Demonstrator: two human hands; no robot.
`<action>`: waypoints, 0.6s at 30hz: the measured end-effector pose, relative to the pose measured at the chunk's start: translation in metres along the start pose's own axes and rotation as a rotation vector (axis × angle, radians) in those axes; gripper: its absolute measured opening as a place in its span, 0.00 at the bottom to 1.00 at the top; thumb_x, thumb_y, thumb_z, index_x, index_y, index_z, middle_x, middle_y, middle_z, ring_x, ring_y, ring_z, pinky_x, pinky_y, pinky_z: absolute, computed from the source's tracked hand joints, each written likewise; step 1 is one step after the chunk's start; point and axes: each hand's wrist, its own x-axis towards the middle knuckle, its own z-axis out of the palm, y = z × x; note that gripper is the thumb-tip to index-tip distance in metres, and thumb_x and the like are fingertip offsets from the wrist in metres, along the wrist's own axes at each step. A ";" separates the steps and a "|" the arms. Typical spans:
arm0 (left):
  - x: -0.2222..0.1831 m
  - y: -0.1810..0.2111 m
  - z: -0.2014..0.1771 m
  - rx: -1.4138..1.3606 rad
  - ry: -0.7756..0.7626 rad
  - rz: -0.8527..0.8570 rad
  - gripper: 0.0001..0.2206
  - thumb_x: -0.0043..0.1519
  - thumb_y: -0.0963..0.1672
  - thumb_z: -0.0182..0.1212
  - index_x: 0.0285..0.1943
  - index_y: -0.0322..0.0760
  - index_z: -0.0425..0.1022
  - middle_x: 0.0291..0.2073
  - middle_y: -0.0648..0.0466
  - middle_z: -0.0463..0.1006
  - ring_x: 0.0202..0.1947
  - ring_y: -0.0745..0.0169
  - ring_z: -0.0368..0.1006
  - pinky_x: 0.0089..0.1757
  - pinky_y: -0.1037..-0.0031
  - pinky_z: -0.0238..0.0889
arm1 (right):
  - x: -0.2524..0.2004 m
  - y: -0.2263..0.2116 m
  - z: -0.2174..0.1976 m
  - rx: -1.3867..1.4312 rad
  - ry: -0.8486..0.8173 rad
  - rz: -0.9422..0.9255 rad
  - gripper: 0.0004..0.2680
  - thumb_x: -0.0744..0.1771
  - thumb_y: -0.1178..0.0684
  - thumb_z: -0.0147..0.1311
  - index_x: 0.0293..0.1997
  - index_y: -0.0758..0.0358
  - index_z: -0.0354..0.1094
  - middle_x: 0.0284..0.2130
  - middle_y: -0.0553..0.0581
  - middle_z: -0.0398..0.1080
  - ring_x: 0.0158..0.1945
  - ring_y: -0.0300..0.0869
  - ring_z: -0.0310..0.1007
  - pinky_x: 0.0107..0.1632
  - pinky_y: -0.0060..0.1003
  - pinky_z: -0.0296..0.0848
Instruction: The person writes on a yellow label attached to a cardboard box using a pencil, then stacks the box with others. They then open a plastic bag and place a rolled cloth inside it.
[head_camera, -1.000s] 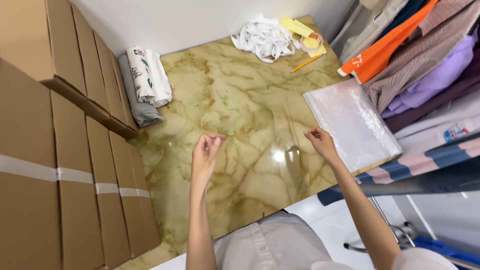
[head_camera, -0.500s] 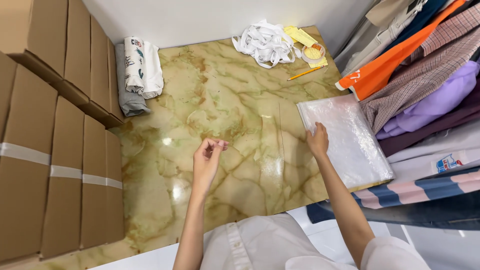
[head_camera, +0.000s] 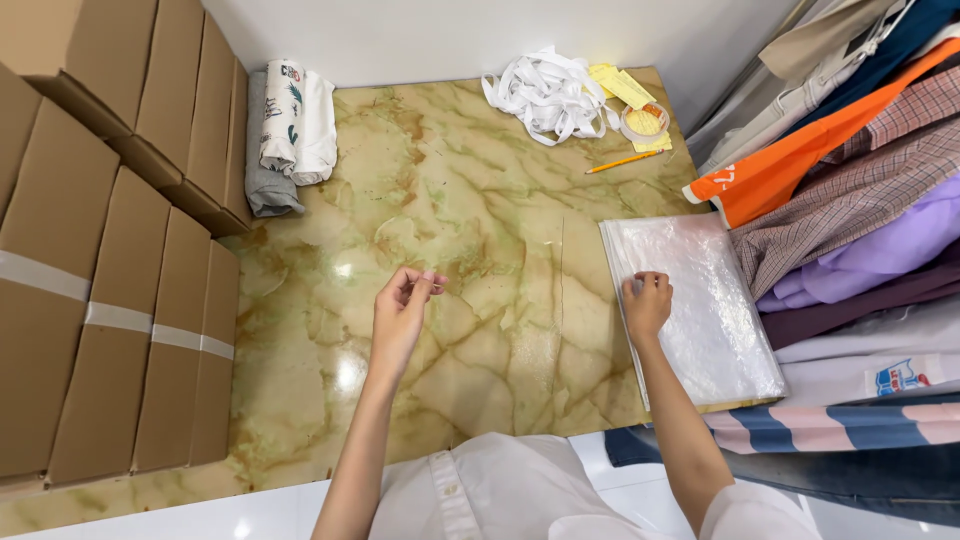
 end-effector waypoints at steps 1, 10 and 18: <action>0.002 0.000 0.002 -0.002 0.004 0.004 0.10 0.68 0.44 0.57 0.33 0.40 0.73 0.37 0.51 0.84 0.40 0.63 0.78 0.47 0.70 0.67 | 0.004 0.004 0.007 0.003 0.003 -0.005 0.07 0.64 0.51 0.65 0.38 0.56 0.71 0.41 0.54 0.66 0.45 0.52 0.72 0.46 0.46 0.75; 0.018 -0.061 0.034 -0.012 -0.066 -0.146 0.10 0.68 0.49 0.57 0.38 0.42 0.76 0.39 0.52 0.84 0.40 0.62 0.78 0.43 0.72 0.65 | 0.014 -0.059 -0.039 0.205 -0.085 0.050 0.03 0.65 0.59 0.57 0.38 0.62 0.68 0.32 0.60 0.73 0.37 0.55 0.78 0.37 0.49 0.76; 0.023 -0.144 0.058 0.004 -0.161 -0.366 0.32 0.67 0.58 0.56 0.73 0.36 0.60 0.64 0.34 0.67 0.66 0.35 0.65 0.57 0.52 0.63 | -0.017 -0.256 -0.032 1.275 -0.589 0.400 0.05 0.67 0.53 0.59 0.43 0.58 0.70 0.34 0.48 0.75 0.36 0.35 0.75 0.36 0.28 0.77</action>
